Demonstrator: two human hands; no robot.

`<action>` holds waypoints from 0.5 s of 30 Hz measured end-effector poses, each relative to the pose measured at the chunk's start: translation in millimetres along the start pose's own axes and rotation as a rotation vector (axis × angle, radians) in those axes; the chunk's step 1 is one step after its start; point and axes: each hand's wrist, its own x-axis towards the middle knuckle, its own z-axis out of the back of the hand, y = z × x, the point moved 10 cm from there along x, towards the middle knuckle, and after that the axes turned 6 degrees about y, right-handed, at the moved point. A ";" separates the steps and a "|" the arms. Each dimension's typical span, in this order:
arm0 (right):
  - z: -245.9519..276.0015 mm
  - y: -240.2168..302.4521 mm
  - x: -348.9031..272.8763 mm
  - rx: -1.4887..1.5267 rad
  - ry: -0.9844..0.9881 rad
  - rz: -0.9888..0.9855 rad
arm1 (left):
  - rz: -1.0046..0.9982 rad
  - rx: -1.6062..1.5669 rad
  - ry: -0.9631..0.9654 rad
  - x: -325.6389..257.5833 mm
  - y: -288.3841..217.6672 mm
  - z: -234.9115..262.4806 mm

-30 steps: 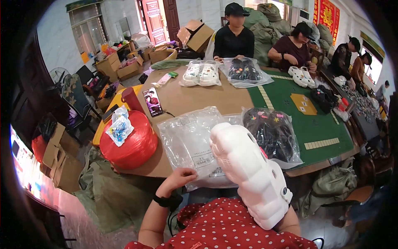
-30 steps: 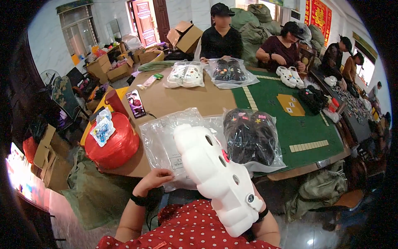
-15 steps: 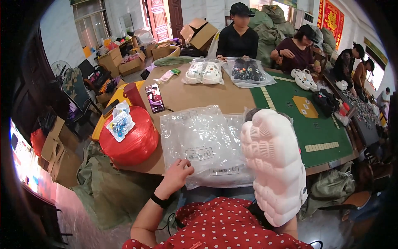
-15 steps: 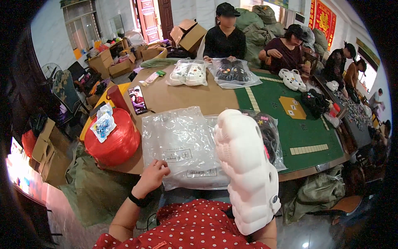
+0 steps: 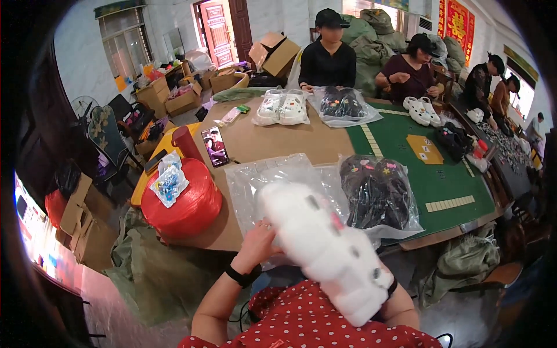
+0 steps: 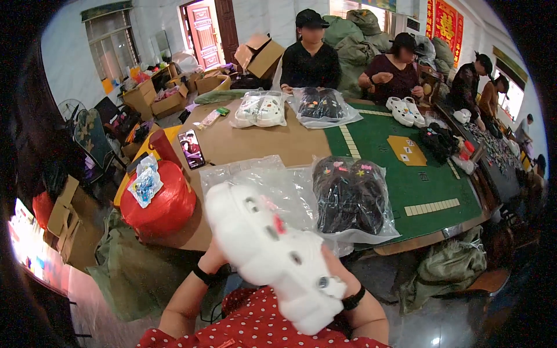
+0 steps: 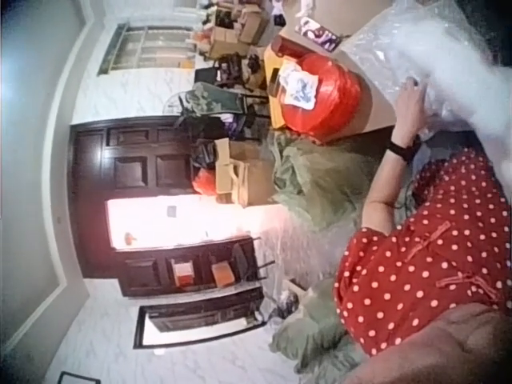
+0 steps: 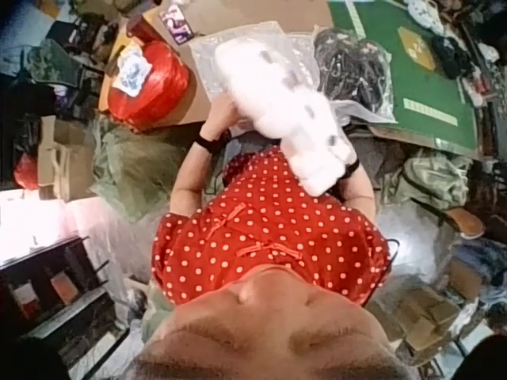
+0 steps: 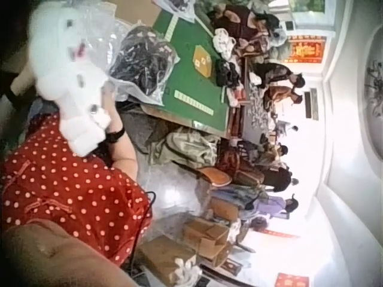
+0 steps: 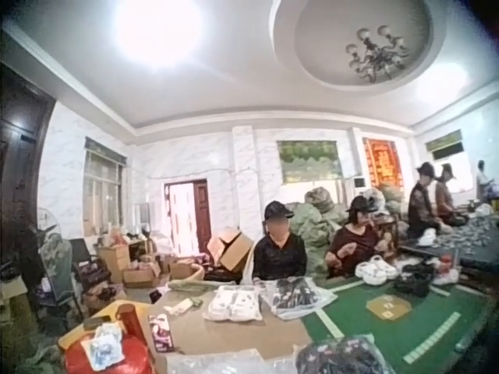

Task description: Organizing and checking black and white shoes at a workstation.

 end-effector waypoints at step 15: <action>21.9 -31.0 45.4 -0.916 0.082 -0.075 | 0.428 -0.768 0.053 -0.2 97.7 25.0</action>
